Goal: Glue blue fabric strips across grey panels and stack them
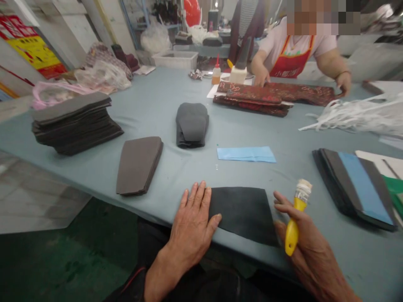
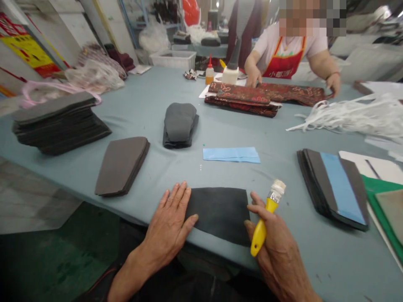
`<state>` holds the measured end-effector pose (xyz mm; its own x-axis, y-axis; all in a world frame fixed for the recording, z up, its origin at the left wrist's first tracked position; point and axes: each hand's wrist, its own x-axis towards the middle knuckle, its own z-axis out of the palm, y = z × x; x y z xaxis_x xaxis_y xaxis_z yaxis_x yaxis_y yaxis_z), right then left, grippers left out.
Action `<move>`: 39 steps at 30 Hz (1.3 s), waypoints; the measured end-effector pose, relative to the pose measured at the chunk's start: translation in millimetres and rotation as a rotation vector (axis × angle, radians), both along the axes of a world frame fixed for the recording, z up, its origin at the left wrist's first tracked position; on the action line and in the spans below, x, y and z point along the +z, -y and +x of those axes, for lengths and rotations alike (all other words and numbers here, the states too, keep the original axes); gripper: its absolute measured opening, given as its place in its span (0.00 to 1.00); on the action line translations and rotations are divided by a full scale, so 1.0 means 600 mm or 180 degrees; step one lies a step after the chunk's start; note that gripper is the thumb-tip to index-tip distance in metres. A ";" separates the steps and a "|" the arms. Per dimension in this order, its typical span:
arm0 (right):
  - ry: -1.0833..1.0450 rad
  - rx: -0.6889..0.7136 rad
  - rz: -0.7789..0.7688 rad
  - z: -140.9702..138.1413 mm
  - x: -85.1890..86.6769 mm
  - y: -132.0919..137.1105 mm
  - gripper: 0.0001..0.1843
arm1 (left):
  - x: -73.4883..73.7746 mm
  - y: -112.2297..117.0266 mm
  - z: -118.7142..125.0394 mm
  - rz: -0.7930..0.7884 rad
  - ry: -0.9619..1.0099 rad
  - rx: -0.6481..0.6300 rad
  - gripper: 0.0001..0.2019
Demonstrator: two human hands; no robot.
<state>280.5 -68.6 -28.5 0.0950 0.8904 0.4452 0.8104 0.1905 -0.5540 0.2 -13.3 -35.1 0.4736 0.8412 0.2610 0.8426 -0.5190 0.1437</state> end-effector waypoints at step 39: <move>-0.3716 0.0214 -0.1463 -0.281 0.135 -0.137 0.26 | 0.095 -0.040 -0.258 0.0444 0.1426 0.1371 0.17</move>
